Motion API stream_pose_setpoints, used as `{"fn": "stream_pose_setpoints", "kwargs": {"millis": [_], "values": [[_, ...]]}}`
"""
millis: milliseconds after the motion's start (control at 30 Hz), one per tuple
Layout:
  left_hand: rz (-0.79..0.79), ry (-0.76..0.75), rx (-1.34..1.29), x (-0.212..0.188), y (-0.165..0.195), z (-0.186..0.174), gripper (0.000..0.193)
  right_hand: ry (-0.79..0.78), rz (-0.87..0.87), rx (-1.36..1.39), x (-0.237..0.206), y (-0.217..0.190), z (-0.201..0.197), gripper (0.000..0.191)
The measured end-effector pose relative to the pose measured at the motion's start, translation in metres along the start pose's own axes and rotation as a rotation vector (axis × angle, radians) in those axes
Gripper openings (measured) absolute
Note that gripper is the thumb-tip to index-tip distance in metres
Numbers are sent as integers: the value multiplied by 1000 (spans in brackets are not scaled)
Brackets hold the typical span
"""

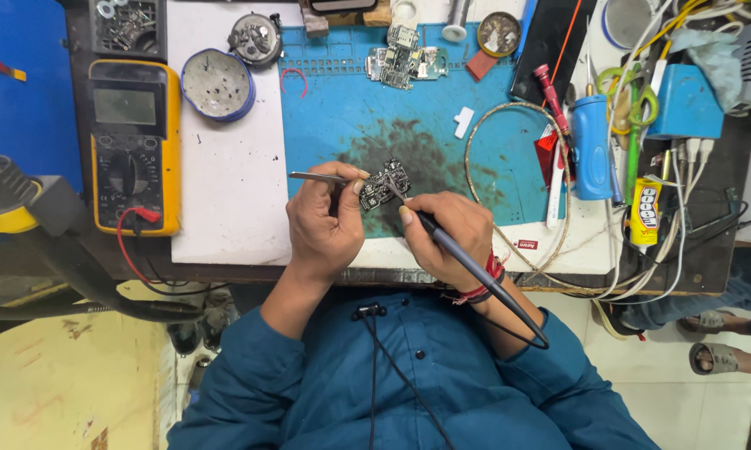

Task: The person solders components on a small circuit board at a workbench, holding the board with tweezers in one hand while applying a soldering iron with the other, occasionally repositioning the board and reaching for solder wire on the cluttered bench.

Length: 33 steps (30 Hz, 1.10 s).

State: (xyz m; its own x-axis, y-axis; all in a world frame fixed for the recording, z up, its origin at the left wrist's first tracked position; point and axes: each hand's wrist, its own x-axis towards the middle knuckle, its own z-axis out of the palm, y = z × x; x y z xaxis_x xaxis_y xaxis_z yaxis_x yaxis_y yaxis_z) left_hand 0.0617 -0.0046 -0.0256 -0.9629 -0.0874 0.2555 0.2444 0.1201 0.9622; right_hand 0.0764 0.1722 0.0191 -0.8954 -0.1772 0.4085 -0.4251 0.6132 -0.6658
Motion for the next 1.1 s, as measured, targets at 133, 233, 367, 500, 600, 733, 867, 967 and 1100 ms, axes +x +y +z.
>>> {"fn": "stream_pose_setpoints", "kwargs": {"millis": [133,233,367,500,600,733,867,967,1100], "values": [[18,-3,30,1,1,0,13,10,-3,-9,-1,-1,-1,9],[28,-8,38,2,1,0,12,19,-3,-1,-1,0,0,8],[20,-9,42,1,1,1,12,17,-5,-14,-1,0,-1,9],[20,-10,39,2,1,1,12,21,-7,-16,-1,-1,-1,9],[18,-3,43,3,2,1,12,23,3,-17,0,-1,0,8],[8,-10,71,4,2,1,12,22,5,-3,1,0,0,9],[31,-18,48,8,1,2,13,11,11,1,5,4,-1,7],[20,-20,69,5,0,1,13,2,42,6,2,3,0,7],[-21,-32,-38,6,-3,2,13,38,47,26,1,8,1,9]]}}
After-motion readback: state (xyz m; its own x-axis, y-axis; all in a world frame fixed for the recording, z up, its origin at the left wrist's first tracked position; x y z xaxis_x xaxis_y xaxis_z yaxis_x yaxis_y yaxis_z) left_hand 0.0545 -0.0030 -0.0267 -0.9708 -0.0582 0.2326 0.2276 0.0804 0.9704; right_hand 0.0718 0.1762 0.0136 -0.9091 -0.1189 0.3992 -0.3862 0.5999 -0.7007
